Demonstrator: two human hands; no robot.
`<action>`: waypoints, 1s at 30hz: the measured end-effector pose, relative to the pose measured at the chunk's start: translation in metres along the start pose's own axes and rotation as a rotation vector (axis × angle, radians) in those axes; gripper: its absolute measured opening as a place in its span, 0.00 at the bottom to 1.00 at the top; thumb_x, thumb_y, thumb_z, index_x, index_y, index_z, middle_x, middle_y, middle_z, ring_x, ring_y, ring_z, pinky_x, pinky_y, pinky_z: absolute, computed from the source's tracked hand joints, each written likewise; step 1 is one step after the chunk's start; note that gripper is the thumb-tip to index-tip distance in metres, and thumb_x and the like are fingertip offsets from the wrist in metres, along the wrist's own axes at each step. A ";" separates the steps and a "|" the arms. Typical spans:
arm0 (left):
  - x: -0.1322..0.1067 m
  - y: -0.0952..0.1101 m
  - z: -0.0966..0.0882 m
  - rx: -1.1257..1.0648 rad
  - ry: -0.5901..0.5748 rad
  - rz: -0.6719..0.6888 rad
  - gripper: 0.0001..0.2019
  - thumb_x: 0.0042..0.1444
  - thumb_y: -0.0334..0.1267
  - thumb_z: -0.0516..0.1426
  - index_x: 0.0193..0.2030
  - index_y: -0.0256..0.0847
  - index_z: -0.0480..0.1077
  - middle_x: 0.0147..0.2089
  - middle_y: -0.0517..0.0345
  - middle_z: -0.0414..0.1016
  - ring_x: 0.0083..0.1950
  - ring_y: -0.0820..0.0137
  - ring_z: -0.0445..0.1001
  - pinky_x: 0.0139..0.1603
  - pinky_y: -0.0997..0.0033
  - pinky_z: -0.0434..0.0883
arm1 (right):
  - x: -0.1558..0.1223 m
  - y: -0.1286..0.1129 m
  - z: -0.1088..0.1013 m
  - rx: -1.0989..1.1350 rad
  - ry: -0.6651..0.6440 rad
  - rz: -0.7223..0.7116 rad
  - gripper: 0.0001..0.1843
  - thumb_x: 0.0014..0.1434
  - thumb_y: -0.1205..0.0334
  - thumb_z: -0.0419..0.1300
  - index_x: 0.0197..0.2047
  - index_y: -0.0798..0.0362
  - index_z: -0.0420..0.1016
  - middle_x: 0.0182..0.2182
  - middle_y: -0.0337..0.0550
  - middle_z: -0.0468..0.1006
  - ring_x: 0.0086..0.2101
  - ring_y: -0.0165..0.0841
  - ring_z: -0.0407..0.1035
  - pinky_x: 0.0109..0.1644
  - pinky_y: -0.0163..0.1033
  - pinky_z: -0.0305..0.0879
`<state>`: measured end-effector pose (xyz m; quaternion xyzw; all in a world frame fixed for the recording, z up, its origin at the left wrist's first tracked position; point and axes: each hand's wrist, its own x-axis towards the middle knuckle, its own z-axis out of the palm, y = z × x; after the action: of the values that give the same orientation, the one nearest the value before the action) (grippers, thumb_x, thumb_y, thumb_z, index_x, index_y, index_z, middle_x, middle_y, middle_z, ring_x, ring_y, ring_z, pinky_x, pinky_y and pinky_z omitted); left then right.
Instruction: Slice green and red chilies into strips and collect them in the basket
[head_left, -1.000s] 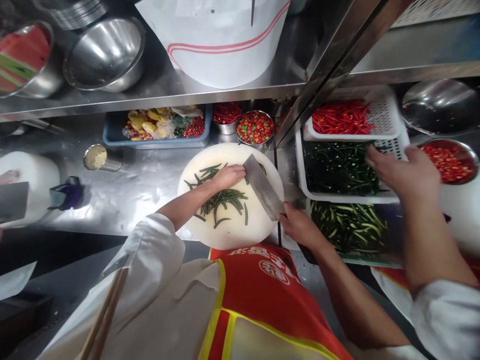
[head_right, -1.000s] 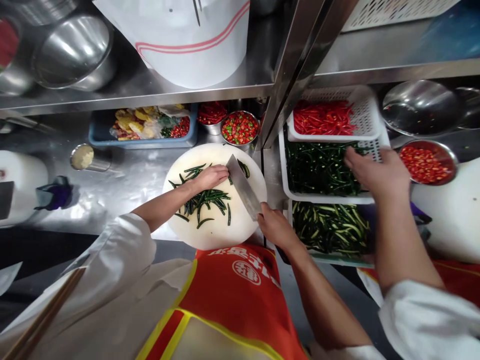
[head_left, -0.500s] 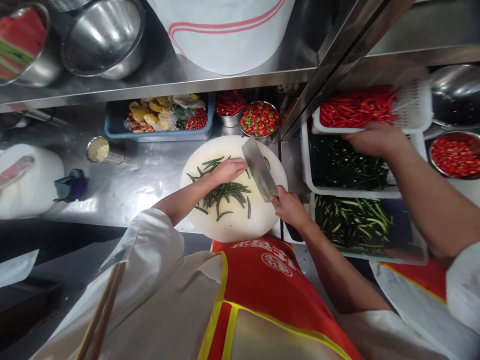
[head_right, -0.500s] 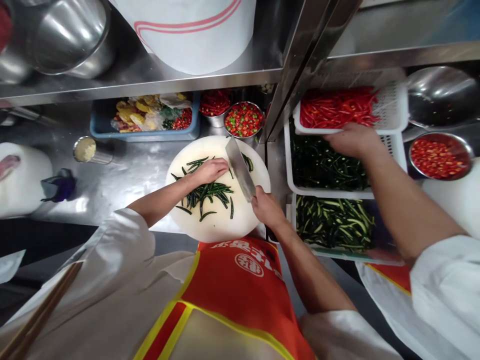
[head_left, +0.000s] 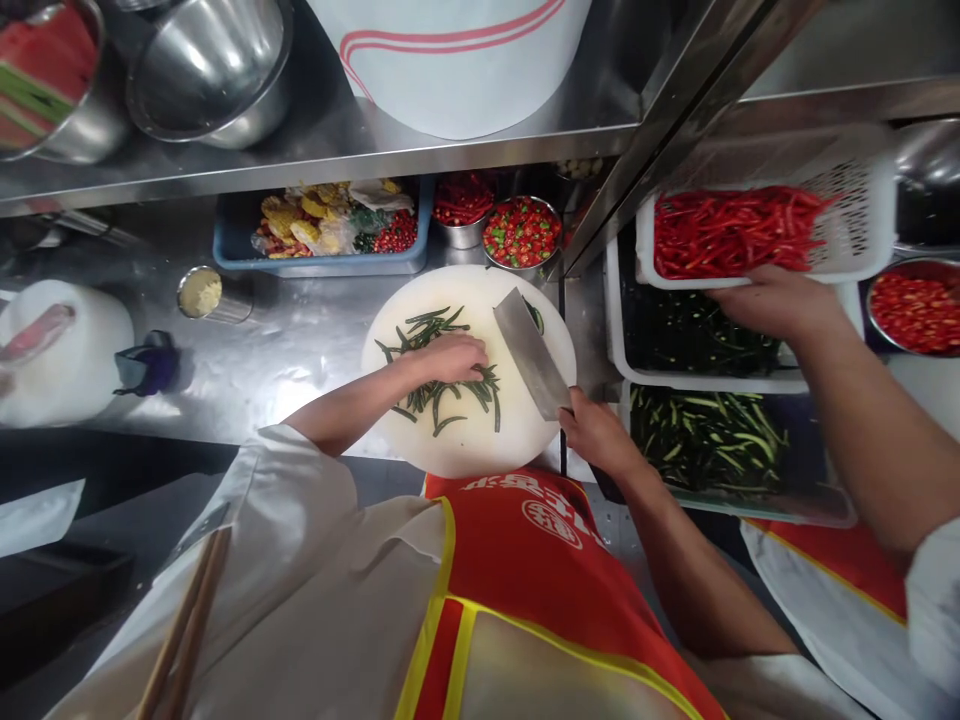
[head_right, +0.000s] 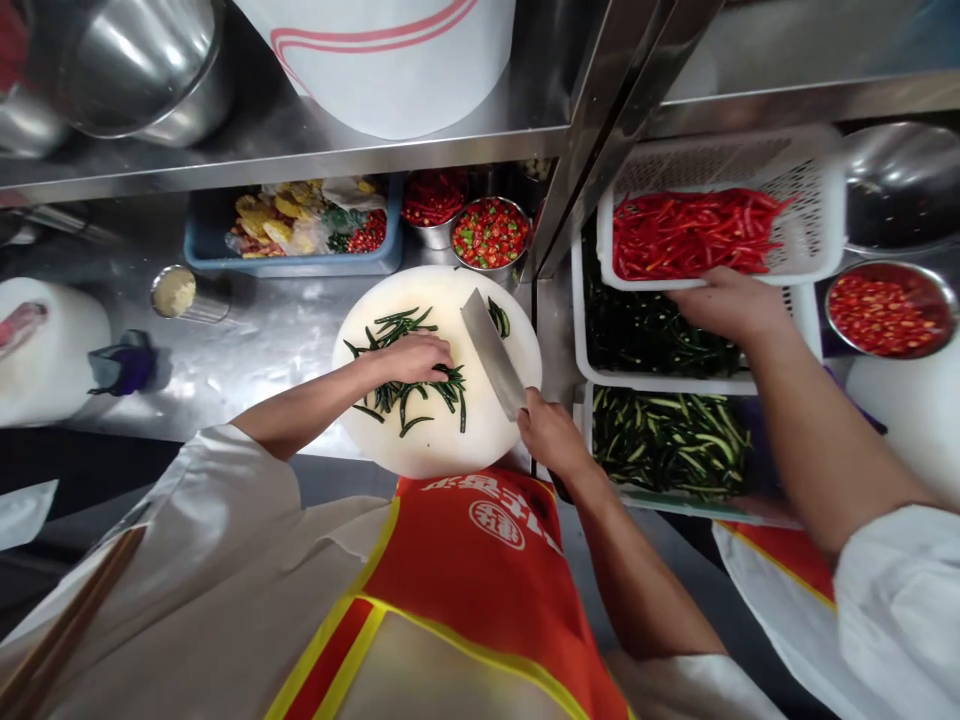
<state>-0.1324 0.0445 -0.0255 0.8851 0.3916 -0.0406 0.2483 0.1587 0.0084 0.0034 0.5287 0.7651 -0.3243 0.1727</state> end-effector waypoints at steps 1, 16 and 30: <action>0.001 0.001 0.001 -0.001 -0.008 -0.003 0.06 0.56 0.41 0.59 0.36 0.46 0.76 0.38 0.58 0.76 0.41 0.65 0.74 0.44 0.66 0.63 | 0.000 0.000 0.000 0.001 0.001 0.004 0.14 0.66 0.59 0.46 0.48 0.56 0.65 0.35 0.53 0.80 0.35 0.39 0.74 0.34 0.38 0.52; 0.022 -0.013 -0.002 0.015 0.346 0.011 0.11 0.63 0.33 0.50 0.47 0.40 0.73 0.48 0.50 0.72 0.51 0.64 0.70 0.52 0.65 0.69 | 0.001 0.003 0.000 0.050 0.010 0.011 0.12 0.66 0.59 0.47 0.46 0.55 0.66 0.31 0.49 0.80 0.32 0.37 0.74 0.33 0.37 0.52; 0.020 -0.021 0.021 0.115 0.367 0.059 0.13 0.66 0.35 0.47 0.42 0.40 0.74 0.47 0.48 0.72 0.50 0.63 0.69 0.53 0.61 0.67 | -0.005 0.000 -0.024 -0.075 -0.039 -0.079 0.14 0.66 0.60 0.45 0.48 0.55 0.66 0.36 0.53 0.80 0.38 0.41 0.75 0.36 0.38 0.54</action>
<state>-0.1312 0.0605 -0.0578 0.9015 0.4011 0.1066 0.1230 0.1628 0.0208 0.0237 0.4851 0.7934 -0.3123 0.1943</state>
